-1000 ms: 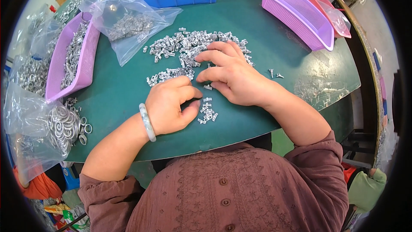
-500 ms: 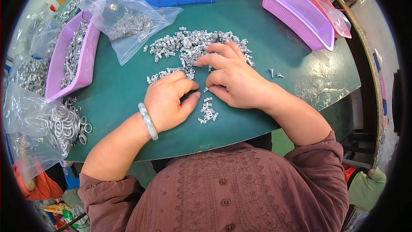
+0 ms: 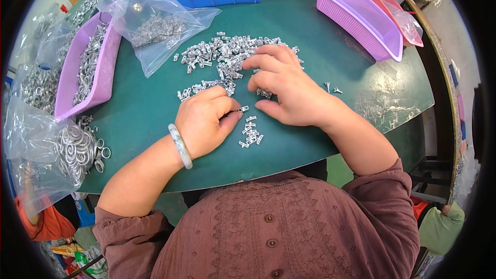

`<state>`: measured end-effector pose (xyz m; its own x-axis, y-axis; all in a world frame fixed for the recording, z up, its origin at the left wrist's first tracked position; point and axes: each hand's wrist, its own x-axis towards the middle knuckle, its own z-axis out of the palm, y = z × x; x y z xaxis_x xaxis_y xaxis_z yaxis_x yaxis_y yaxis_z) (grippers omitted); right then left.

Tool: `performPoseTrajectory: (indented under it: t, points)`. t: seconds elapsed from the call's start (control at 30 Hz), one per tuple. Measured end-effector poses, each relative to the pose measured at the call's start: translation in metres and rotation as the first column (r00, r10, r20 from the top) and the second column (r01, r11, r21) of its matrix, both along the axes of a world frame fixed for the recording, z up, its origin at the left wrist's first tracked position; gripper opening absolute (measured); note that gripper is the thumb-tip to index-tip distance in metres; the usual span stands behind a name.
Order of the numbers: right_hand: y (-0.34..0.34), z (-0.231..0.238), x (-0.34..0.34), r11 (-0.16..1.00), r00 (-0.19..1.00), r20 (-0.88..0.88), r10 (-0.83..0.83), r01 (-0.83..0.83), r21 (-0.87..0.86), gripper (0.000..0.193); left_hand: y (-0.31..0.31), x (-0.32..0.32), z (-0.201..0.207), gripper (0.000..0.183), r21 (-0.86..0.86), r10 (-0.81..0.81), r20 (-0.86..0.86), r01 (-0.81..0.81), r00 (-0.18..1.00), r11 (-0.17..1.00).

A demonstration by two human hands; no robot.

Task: The person picks up small metal pieces from a pile on the table, fits them together by hand, and sets the assembled components on the tabletop.

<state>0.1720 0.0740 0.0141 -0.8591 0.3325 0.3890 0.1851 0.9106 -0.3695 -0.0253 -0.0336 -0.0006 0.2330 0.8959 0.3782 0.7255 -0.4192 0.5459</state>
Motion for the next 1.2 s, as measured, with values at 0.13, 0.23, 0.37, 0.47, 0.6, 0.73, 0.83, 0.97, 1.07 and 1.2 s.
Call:
performPoseTrajectory:
  t: [0.13,0.23,0.37,0.47,0.6,0.73,0.83,0.97,1.07,1.2]
  points:
    - [-0.001,-0.001,0.002,0.998,0.997,0.062,-0.051,0.049,0.039,0.019,0.000,0.000,0.001,0.011,0.015,-0.002,0.003,0.002,1.000,1.000]
    - [-0.002,-0.001,0.002,0.995,0.997,0.072,-0.015,0.007,0.098,0.020,-0.002,0.000,0.003,0.007,-0.038,-0.002,-0.046,0.000,0.999,0.999]
    - [0.001,-0.001,0.003,0.999,0.999,0.047,-0.002,0.000,0.047,0.018,-0.003,0.000,0.008,0.007,-0.047,-0.093,-0.018,0.092,0.996,0.995]
    - [-0.001,-0.004,0.003,0.990,0.994,0.051,-0.096,0.090,0.112,0.017,-0.002,-0.001,0.011,0.008,-0.059,-0.115,-0.014,0.114,0.993,0.992]
    - [-0.001,-0.005,0.000,0.997,0.998,0.050,-0.037,0.034,0.066,0.016,-0.001,-0.001,0.004,0.013,-0.036,-0.037,0.035,0.039,0.999,0.999]
    - [-0.001,-0.010,-0.002,0.996,1.000,0.020,-0.009,0.007,0.087,0.015,0.000,-0.001,0.003,0.012,-0.078,0.057,0.047,-0.053,0.997,0.996]
    - [-0.005,-0.007,-0.003,0.998,0.999,0.042,-0.023,0.021,0.056,0.013,0.000,0.000,0.003,0.014,-0.067,0.072,0.031,-0.069,0.997,0.995]
    - [-0.009,-0.011,-0.009,0.993,0.998,0.032,-0.061,0.058,0.102,0.010,-0.001,0.000,0.003,0.014,-0.085,0.082,0.041,-0.078,0.996,0.993]
    - [-0.010,-0.013,-0.009,0.992,0.998,0.026,-0.056,0.053,0.114,0.009,-0.001,0.001,0.004,0.015,-0.082,0.095,0.017,-0.094,0.995,0.992]
    - [-0.011,-0.012,-0.008,0.997,1.000,-0.014,0.001,0.000,0.081,0.007,-0.002,0.003,0.006,0.016,-0.086,0.110,-0.025,-0.112,0.994,0.990]
